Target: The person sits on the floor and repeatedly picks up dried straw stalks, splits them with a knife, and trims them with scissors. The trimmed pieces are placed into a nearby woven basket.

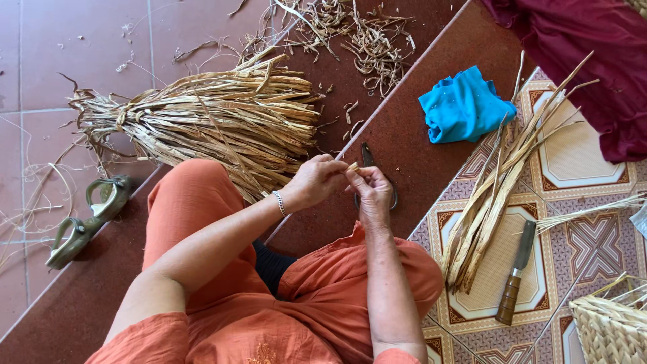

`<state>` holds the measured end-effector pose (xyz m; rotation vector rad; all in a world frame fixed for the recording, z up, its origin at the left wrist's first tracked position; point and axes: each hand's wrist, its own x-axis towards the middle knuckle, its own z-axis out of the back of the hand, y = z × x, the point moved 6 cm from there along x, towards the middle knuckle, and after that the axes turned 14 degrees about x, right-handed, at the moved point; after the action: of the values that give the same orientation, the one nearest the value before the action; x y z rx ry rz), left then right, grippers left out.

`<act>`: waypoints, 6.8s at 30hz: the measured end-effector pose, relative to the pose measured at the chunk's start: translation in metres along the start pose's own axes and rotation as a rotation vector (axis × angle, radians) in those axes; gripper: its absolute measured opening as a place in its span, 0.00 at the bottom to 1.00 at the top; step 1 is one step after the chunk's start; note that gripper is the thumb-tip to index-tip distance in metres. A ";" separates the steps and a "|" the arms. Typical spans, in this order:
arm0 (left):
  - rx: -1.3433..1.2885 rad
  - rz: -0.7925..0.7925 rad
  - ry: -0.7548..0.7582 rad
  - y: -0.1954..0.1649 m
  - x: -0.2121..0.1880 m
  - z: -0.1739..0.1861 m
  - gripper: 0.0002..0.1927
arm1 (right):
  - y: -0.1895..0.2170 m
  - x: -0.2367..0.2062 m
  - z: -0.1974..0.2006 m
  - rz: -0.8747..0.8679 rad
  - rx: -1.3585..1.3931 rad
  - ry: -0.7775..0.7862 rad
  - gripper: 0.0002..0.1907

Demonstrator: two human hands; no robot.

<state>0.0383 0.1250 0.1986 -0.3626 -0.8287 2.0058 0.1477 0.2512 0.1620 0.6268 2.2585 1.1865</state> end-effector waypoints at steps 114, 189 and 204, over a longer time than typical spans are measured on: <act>0.006 1.137 -0.238 0.293 -0.059 0.060 0.17 | -0.007 -0.004 0.003 -0.137 -0.355 0.021 0.21; 0.717 -1.046 0.195 -0.299 0.077 -0.349 0.14 | 0.023 0.014 0.080 0.077 -1.025 0.006 0.23; 0.050 -0.472 -0.159 -0.151 0.122 -0.047 0.07 | 0.046 0.026 0.101 -0.081 -1.105 -0.085 0.28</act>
<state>0.0942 0.3013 0.2747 0.0254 -0.8675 1.6208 0.1987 0.3522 0.1454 0.1223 1.2114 2.0052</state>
